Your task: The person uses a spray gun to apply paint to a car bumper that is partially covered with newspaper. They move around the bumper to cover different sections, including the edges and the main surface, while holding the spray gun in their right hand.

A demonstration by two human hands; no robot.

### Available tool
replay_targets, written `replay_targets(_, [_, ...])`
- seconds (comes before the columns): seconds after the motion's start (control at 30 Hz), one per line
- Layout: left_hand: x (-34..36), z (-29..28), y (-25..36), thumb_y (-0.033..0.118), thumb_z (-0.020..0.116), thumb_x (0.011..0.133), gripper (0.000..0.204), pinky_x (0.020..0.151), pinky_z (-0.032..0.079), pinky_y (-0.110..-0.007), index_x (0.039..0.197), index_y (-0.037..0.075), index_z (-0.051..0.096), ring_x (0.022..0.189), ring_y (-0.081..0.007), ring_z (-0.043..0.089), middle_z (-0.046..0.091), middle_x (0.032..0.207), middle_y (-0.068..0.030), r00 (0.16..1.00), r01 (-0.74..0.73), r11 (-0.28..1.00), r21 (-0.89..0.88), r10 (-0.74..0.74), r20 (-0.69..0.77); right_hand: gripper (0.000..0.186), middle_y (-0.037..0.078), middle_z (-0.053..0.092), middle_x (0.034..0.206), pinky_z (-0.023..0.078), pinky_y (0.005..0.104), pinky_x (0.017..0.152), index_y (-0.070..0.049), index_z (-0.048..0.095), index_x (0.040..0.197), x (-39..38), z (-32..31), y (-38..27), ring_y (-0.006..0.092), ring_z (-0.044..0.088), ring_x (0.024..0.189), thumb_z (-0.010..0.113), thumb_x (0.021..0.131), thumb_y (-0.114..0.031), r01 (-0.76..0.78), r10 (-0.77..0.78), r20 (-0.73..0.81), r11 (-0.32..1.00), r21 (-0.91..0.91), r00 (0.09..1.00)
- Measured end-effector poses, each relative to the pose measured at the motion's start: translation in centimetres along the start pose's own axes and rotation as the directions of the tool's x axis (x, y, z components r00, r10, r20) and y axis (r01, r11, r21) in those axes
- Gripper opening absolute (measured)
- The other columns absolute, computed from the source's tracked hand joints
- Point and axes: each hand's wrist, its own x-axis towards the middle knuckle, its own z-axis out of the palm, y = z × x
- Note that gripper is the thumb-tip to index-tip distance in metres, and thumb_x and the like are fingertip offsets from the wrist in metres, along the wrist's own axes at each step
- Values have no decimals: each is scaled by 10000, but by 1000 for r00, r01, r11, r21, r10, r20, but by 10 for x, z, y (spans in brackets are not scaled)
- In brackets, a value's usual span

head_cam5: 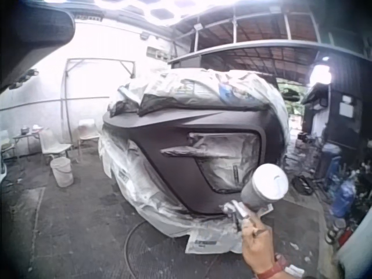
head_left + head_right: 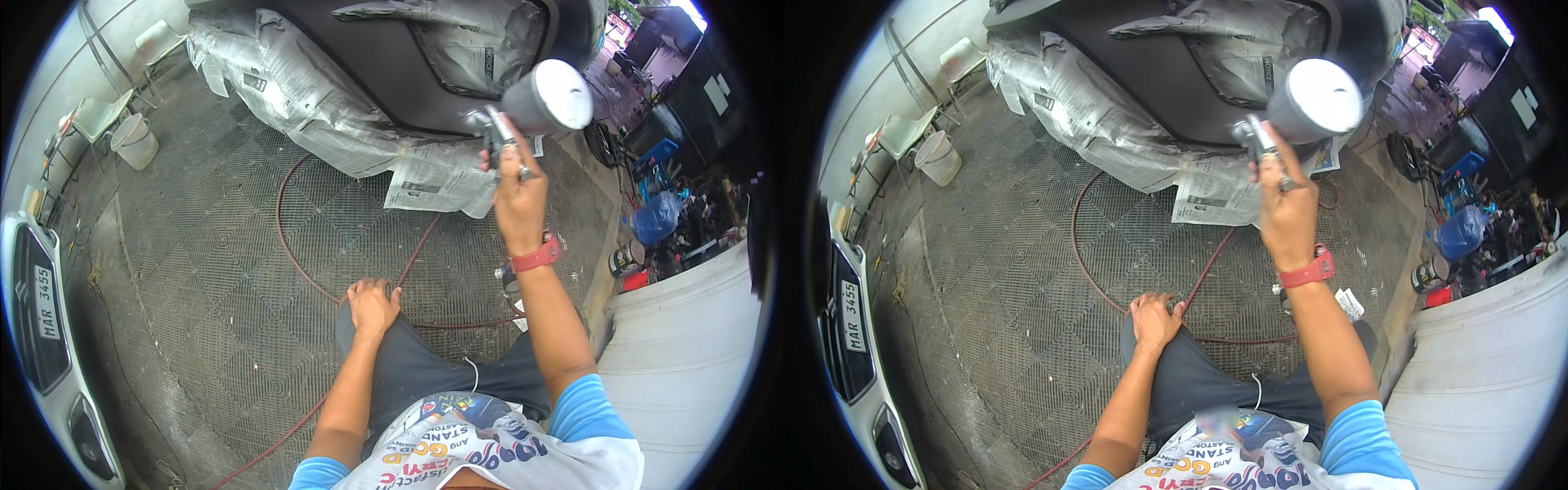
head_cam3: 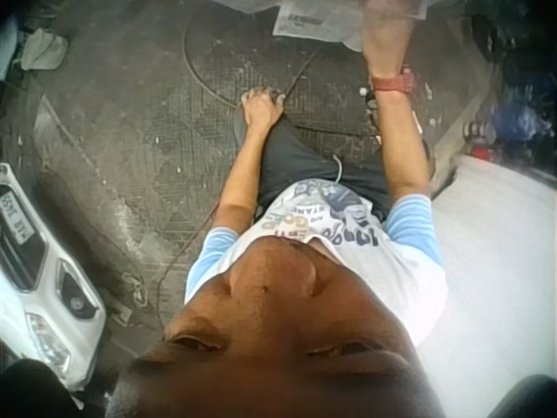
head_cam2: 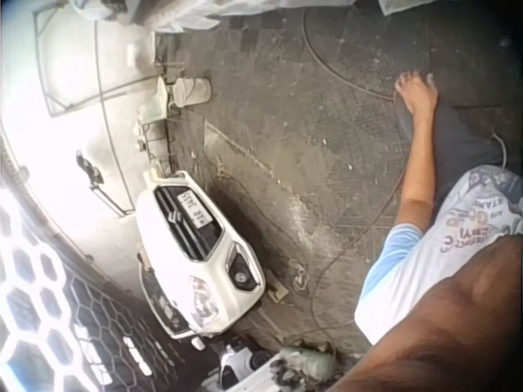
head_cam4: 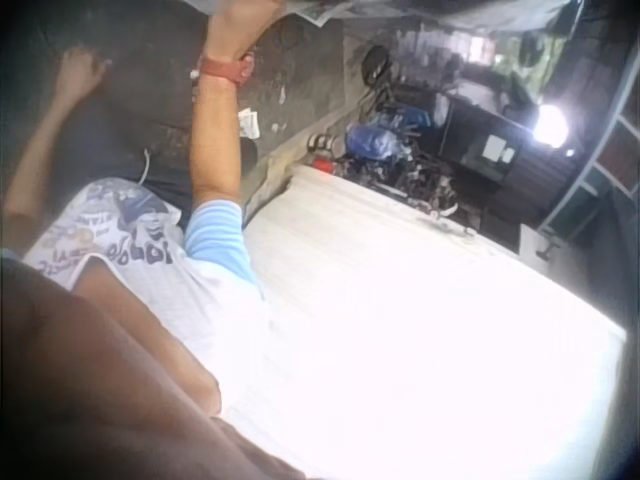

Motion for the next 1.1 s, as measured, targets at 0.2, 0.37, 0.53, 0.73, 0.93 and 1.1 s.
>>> replay_targets(0.2, [5,6,8,359,808,941,395,1189,380,-511,1204,64,816,1283,-338,651,784,1233,-168,1000,-6,1000,11,5,26,542,166,786,1303,580,376,965,-88,627,1555,-33,40,11,197,755,1059,599,1148,-444,9,-15,263,1000,24,965])
replay_targets(0.37, [4,0,15,357,814,937,393,1194,377,-516,1203,68,814,1297,-337,646,782,1250,-165,999,0,999,34,-2,52,523,135,793,1258,578,343,928,-101,622,1570,-45,21,26,164,735,998,577,1160,-423,-67,60,209,997,28,976])
replay_targets(0.53, [-1,-1,18,368,805,945,406,1197,373,-522,1214,65,812,1306,-340,642,781,1257,-160,999,-28,999,23,27,31,525,90,786,1153,579,300,837,-102,580,1615,-46,-36,45,124,705,925,531,1179,-390,-65,61,-82,997,-47,995])
replay_targets(0.73, [-1,0,22,377,798,952,416,1201,371,-526,1221,61,811,1313,-343,637,780,1268,-158,999,-36,999,33,34,38,507,100,784,1159,593,328,844,-86,579,1610,-58,-41,54,149,730,974,521,1179,-348,-36,29,-128,998,-49,991])
replay_targets(0.93, [3,1,34,371,790,956,400,1203,369,-529,1218,69,814,1304,-339,642,782,1258,-153,998,-40,997,63,36,59,514,229,756,1346,612,354,932,-150,590,1608,-86,26,71,225,791,1073,605,1134,-346,21,-21,108,1000,-2,994])
replay_targets(1.1, [1,3,41,367,791,956,395,1206,366,-530,1221,76,813,1292,-334,649,784,1251,-148,998,-47,996,73,44,39,578,178,695,1504,614,400,973,-79,591,1591,-105,47,119,266,784,1136,564,1148,-450,133,-120,153,988,-77,981])
